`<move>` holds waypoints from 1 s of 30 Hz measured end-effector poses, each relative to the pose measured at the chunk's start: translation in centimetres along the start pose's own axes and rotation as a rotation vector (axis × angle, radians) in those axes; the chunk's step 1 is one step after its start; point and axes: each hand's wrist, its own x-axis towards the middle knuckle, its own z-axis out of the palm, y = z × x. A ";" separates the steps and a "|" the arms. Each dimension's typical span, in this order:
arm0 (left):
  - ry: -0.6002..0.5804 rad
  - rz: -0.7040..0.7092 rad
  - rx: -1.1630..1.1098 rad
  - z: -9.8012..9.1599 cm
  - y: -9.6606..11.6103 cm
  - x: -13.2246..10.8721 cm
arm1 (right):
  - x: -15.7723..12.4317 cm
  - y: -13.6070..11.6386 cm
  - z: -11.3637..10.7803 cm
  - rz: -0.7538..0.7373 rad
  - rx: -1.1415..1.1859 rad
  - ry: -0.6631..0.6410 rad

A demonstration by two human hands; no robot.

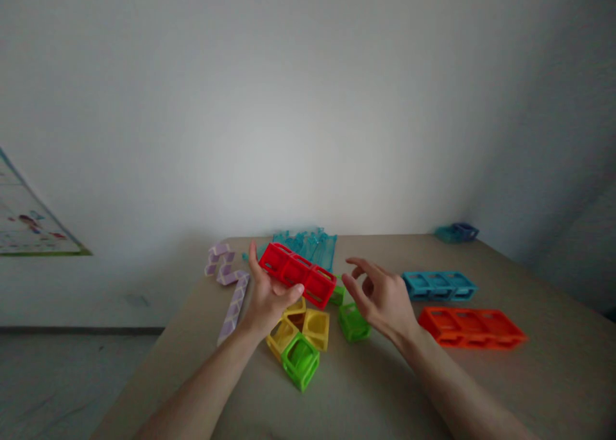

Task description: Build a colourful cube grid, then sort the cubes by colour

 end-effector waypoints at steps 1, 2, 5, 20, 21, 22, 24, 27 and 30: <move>-0.021 0.025 0.016 0.2 0.1 -0.2 | -0.2 -0.3 0.1 -0.057 0.095 0.012; -0.040 0.056 0.026 0.4 0.2 -0.4 | -0.4 -0.7 0.2 -0.132 0.170 -0.004; -0.100 0.057 0.017 0.8 0.4 -0.8 | -0.9 -1.7 0.9 -0.321 0.258 -0.085; -0.259 0.059 0.115 0.5 0.4 -1.1 | -0.6 -2.4 1.2 -0.253 0.266 -0.127; -0.262 0.065 0.104 0.5 0.4 -1.1 | -0.4 -2.4 0.7 -0.244 0.258 -0.114; -0.257 0.080 0.088 0.5 0.5 -1.0 | -0.1 -2.0 0.0 -0.242 0.234 -0.100; -0.218 0.124 0.058 0.2 0.5 -0.7 | 1.0 -0.2 -2.0 -0.243 0.134 -0.069; -0.137 0.175 0.066 -0.4 0.2 0.0 | 3.5 5.3 -5.4 -0.154 -0.081 -0.098; -0.120 0.215 0.118 -1.2 -0.6 0.6 | 5.8 12.2 -8.3 -0.032 -0.320 -0.200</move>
